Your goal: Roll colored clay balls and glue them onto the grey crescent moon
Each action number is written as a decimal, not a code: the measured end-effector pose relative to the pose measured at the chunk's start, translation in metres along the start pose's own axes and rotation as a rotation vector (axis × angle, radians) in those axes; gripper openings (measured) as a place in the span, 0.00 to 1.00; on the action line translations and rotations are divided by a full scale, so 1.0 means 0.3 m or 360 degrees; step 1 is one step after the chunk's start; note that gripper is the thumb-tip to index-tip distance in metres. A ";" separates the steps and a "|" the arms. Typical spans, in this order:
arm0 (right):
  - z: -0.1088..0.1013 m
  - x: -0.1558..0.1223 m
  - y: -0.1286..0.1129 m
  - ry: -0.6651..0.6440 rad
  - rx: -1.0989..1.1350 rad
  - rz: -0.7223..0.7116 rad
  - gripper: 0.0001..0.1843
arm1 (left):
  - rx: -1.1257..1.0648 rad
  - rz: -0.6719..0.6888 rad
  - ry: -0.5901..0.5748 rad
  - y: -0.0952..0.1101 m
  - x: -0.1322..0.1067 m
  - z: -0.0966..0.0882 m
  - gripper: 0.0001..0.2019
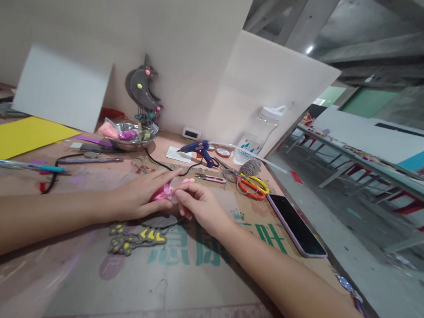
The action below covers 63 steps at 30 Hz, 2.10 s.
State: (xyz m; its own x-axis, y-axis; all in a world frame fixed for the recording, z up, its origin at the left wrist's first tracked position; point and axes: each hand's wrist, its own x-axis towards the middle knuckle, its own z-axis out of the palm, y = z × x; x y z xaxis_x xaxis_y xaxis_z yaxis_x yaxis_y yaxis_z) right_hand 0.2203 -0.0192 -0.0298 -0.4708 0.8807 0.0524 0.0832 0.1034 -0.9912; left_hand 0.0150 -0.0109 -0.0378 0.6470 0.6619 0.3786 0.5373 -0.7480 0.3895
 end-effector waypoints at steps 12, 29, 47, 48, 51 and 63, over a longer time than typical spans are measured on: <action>-0.016 0.003 0.004 -0.0110 0.0015 0.0035 0.27 | 0.0003 -0.0038 0.0104 -0.014 0.000 0.015 0.34; 0.010 0.005 -0.010 0.0013 -0.0083 0.0007 0.18 | 0.0020 -0.0063 0.0081 -0.012 -0.003 0.016 0.36; 0.003 0.009 -0.018 0.0160 -0.0051 0.0038 0.17 | 0.0032 -0.0025 0.0207 -0.019 0.002 0.018 0.35; 0.003 0.009 -0.017 0.0172 -0.0042 0.0034 0.17 | 0.0034 -0.0026 0.0206 -0.018 0.002 0.018 0.35; 0.008 0.009 -0.020 0.0173 -0.0044 0.0058 0.18 | 0.0053 -0.0040 0.0190 -0.018 0.004 0.019 0.35; 0.017 0.008 -0.013 0.0238 -0.0155 0.0041 0.16 | 0.0030 0.0088 0.0232 0.000 0.005 0.001 0.23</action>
State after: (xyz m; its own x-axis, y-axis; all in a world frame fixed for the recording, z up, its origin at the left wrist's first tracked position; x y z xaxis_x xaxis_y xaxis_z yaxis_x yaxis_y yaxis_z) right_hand 0.2145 -0.0198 -0.0263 -0.3324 0.9417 0.0521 0.1815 0.1180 -0.9763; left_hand 0.0159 -0.0100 -0.0375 0.5910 0.6187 0.5176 0.5141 -0.7833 0.3493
